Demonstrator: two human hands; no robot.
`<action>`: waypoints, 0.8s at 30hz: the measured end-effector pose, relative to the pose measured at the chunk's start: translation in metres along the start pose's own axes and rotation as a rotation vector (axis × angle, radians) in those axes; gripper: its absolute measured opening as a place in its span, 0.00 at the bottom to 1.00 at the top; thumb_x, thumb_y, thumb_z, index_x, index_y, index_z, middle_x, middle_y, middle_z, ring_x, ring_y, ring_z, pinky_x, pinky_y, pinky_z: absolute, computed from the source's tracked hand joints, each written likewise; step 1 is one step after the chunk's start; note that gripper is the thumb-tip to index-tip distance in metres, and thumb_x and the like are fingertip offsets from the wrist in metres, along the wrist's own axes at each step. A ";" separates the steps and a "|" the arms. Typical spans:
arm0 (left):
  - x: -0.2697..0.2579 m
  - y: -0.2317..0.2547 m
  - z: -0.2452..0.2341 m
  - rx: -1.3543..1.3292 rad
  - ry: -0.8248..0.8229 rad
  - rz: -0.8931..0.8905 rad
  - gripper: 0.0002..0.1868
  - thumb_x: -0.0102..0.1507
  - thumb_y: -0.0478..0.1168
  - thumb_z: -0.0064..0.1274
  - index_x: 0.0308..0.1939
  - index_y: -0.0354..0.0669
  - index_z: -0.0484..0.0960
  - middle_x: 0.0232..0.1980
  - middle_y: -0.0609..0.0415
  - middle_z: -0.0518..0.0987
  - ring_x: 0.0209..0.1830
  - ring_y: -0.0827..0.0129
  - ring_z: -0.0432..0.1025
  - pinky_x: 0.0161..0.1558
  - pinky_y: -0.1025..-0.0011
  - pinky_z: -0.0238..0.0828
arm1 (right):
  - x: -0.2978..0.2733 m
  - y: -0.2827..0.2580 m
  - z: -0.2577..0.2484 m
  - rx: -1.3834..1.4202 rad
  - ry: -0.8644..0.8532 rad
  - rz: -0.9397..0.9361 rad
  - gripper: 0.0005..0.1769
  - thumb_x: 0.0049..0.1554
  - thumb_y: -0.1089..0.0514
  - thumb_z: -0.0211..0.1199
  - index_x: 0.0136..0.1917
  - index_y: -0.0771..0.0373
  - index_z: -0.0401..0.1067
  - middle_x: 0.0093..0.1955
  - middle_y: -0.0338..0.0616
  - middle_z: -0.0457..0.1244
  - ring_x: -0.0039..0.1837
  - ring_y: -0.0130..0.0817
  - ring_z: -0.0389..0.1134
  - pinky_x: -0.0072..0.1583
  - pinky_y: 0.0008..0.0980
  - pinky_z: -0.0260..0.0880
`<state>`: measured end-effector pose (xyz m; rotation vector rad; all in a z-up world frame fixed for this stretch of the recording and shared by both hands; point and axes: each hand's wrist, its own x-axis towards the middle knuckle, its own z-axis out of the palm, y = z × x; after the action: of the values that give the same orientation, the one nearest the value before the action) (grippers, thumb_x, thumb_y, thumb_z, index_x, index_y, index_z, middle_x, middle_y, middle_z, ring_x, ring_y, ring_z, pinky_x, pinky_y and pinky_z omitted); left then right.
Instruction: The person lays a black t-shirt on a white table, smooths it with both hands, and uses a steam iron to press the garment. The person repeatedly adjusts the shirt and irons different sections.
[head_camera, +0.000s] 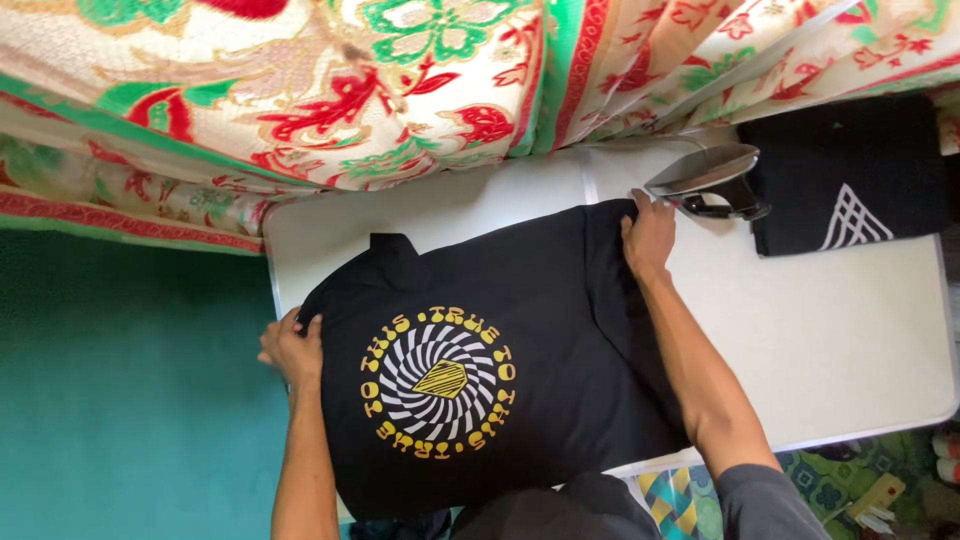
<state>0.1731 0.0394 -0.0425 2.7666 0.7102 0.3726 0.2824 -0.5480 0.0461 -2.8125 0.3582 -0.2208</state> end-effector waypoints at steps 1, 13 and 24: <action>0.002 0.005 0.000 0.005 0.001 -0.007 0.16 0.56 0.51 0.71 0.46 0.61 0.86 0.36 0.62 0.72 0.45 0.59 0.69 0.54 0.54 0.58 | 0.007 0.013 0.020 0.002 -0.006 -0.006 0.26 0.53 0.66 0.71 0.66 0.65 0.73 0.46 0.57 0.63 0.56 0.60 0.67 0.60 0.53 0.68; 0.053 0.060 -0.025 -0.565 -0.142 -0.289 0.03 0.73 0.38 0.39 0.51 0.49 0.67 0.37 0.57 0.86 0.33 0.71 0.81 0.35 0.77 0.70 | 0.062 0.045 0.093 0.424 0.066 0.379 0.15 0.60 0.60 0.51 0.54 0.55 0.78 0.46 0.60 0.70 0.56 0.66 0.69 0.57 0.59 0.68; 0.078 0.151 -0.068 -0.613 -0.309 0.129 0.21 0.70 0.31 0.49 0.65 0.24 0.65 0.62 0.16 0.69 0.67 0.25 0.62 0.67 0.36 0.58 | 0.049 0.012 0.049 0.698 -0.088 0.154 0.43 0.67 0.70 0.51 0.84 0.63 0.28 0.75 0.76 0.55 0.74 0.70 0.58 0.72 0.64 0.59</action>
<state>0.2832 -0.0370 0.0818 2.2142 0.2769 0.1443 0.3363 -0.5590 0.0014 -2.0907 0.3842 -0.1484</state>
